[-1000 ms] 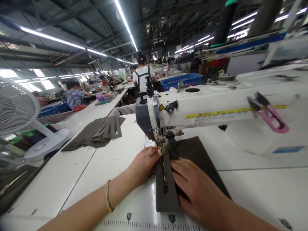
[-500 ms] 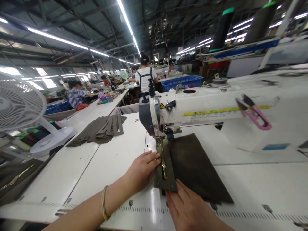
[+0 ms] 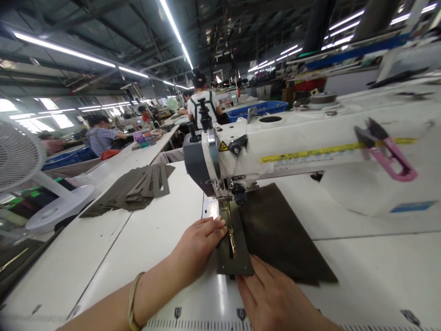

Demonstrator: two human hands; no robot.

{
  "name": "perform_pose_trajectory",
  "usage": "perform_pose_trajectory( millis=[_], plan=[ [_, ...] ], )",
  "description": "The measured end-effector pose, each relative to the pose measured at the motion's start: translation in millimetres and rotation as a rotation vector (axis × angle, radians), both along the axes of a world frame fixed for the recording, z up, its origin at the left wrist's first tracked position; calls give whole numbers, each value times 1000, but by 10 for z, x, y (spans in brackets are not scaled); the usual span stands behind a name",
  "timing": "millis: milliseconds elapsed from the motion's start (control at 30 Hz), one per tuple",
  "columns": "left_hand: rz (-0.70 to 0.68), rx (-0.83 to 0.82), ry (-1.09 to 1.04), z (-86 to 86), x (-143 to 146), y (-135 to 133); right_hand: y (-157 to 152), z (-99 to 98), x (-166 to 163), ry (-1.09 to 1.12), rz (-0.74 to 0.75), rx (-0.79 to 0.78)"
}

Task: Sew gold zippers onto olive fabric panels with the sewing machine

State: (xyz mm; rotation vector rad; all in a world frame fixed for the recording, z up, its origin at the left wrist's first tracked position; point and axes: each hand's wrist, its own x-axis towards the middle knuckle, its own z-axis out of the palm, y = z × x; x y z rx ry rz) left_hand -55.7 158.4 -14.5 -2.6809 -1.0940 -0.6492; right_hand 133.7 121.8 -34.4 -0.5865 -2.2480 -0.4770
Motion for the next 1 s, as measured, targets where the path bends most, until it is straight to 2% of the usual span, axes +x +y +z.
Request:
perform_pose_trajectory(
  millis=[100, 300, 500, 633, 800, 900, 1000],
  plan=[
    [14, -10, -11, -2, 9, 16, 82, 10, -21, 59, 2, -9],
    [33, -91, -6, 0, 17, 161, 256, 125, -18, -36, 53, -46],
    [109, -165, 35, 16, 13, 282, 402, 79, -35, -93, 76, -72],
    [117, -189, 43, 18, 12, 257, 400, 88, -22, -52, 63, -87],
    [117, -208, 26, 33, 37, 128, 498, 143, -23, -43, -38, -273],
    [183, -260, -44, 31, 53, 62, 679, 175, -68, -77, -127, -436],
    [226, -281, -112, 7, 58, 27, 837, 232, -104, -114, -140, -598]
  ],
)
